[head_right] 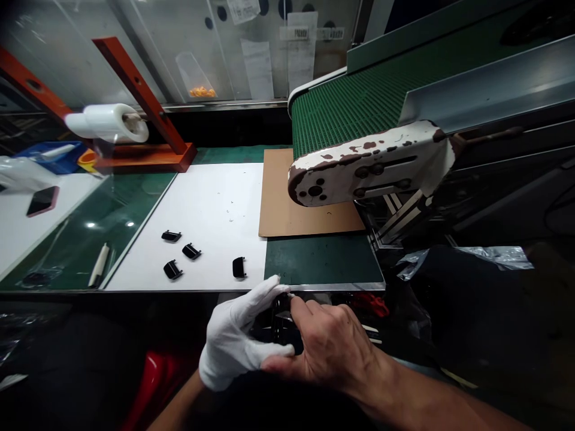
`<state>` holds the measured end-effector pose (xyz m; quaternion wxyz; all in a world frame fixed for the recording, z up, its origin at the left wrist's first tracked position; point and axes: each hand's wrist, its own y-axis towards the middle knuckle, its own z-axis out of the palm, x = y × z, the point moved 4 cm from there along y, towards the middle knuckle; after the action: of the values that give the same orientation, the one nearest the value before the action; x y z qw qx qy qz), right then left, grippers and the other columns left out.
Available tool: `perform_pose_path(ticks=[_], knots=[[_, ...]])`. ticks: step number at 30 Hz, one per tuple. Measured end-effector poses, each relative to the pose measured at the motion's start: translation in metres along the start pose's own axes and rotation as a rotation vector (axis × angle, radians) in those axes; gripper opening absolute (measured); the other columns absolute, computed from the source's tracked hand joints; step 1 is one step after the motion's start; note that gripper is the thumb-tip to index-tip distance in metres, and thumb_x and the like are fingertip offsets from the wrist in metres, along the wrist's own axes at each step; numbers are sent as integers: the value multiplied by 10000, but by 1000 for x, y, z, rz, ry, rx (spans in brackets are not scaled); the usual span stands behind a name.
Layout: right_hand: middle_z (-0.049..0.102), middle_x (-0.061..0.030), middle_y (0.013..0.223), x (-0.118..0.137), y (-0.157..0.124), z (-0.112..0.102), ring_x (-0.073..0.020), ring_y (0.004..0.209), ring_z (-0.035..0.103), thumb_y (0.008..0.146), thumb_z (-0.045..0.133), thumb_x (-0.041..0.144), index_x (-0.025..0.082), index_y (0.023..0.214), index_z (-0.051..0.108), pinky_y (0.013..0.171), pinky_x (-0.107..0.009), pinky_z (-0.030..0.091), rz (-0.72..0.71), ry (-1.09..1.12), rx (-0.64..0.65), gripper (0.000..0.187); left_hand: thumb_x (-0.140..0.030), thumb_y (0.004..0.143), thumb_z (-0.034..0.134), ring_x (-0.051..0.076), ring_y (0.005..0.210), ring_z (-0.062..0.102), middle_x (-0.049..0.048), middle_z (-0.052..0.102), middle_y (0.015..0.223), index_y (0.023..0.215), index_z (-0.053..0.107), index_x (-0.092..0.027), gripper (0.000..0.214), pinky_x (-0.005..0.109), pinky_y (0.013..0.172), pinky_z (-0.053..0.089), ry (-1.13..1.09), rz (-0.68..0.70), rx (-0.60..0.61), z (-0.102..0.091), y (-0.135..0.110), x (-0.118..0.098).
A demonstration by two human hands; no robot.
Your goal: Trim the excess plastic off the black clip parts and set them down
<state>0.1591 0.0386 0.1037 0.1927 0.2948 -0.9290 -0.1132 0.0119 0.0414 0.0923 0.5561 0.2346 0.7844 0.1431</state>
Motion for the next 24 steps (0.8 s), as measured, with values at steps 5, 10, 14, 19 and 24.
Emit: perform_pose_path(ticks=[5, 10, 14, 19, 24], knots=[[583, -45, 501, 2, 0, -1, -179, 421, 586, 875, 97, 722, 128, 708, 622, 414, -313, 308, -24, -28, -48, 810, -400, 620, 837, 235, 893, 720, 101, 711, 1093, 1296, 547, -159, 773, 297, 888, 590, -2, -30, -1, 1, 0, 2], [571, -34, 486, 0, -3, 1, -156, 403, 563, 911, 131, 675, 141, 660, 602, 404, -304, 284, -62, -6, -26, 755, -368, 609, 851, 232, 889, 719, 105, 710, 1090, 1295, 546, -160, 779, 288, 865, 597, -25, -53, -6, 5, -4, 6], [549, -9, 484, -2, -5, 3, -125, 398, 521, 934, 205, 631, 179, 624, 537, 409, -279, 287, -84, 117, 1, 641, -354, 619, 850, 250, 915, 712, 116, 700, 1106, 1314, 523, -174, 789, 326, 874, 596, -57, -72, -4, 8, -8, 9], [467, 40, 513, -3, -5, -2, -119, 415, 441, 793, 294, 800, 210, 708, 481, 412, -262, 303, 86, 439, -81, 625, -404, 644, 829, 289, 1021, 674, 134, 651, 1196, 1367, 462, -210, 834, 372, 923, 570, -223, -69, -24, 11, -10, 10], [448, 30, 574, -7, -17, 6, -139, 481, 441, 918, 133, 646, 212, 882, 566, 450, -261, 330, 424, 768, -140, 614, -443, 717, 768, 285, 1056, 657, 122, 631, 1232, 1397, 419, -236, 792, 395, 959, 546, -352, -62, -36, 9, -8, 13]])
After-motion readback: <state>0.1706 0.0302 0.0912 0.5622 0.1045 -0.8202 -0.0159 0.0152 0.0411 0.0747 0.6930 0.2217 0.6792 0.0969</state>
